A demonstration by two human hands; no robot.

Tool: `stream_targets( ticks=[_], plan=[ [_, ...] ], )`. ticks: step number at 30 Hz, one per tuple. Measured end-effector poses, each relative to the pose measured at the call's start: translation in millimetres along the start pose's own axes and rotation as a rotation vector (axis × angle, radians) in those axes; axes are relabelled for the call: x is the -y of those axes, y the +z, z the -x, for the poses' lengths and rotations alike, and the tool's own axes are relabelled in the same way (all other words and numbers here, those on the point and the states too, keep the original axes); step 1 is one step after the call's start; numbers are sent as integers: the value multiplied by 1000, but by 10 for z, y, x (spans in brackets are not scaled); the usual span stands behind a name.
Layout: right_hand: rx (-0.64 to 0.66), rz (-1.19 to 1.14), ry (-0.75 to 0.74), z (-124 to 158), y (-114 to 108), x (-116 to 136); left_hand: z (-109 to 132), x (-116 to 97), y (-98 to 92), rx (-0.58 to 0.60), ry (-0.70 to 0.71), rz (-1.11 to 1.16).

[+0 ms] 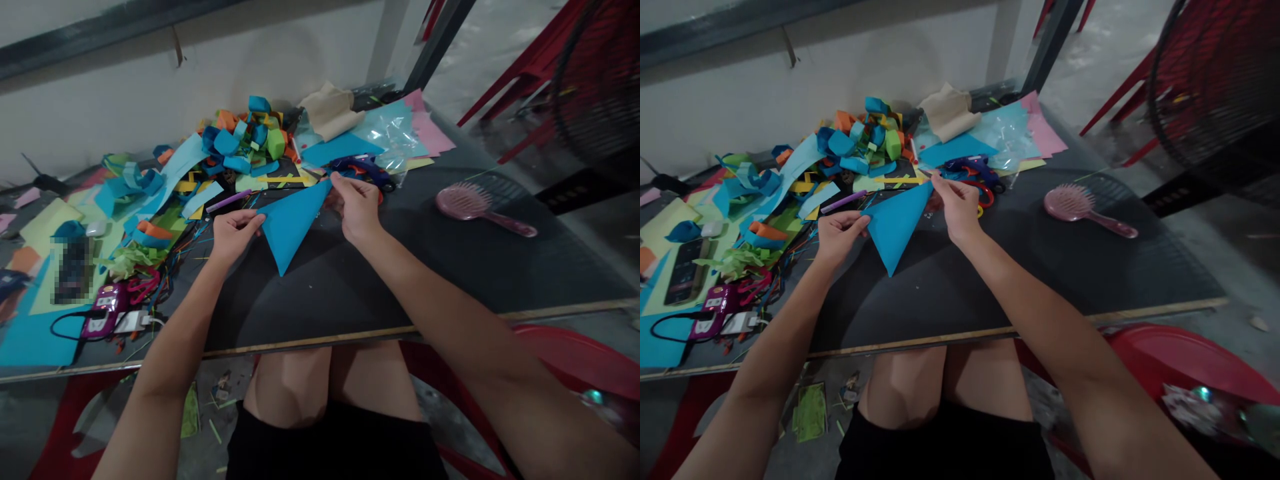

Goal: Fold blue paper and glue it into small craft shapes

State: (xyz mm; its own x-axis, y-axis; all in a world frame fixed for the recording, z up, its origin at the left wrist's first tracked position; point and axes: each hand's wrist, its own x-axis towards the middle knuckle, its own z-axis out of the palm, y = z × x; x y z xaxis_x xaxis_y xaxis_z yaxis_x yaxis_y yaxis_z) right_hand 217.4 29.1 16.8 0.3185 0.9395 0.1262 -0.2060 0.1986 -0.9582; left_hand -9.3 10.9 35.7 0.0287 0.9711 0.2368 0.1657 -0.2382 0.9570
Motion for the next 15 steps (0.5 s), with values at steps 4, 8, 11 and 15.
stream_targets(
  ticks=[4,8,11,15],
  plan=[
    [15,11,8,-24,-32,-17,5,-1,-1,22,-7,10],
    [81,-39,62,3,-26,26,0,32,-7,12,-16,15],
    [127,-42,53,26,-4,32,-3,41,-3,-5,-21,15],
    [118,-13,17,22,15,7,0,23,8,1,-25,39]
  ],
)
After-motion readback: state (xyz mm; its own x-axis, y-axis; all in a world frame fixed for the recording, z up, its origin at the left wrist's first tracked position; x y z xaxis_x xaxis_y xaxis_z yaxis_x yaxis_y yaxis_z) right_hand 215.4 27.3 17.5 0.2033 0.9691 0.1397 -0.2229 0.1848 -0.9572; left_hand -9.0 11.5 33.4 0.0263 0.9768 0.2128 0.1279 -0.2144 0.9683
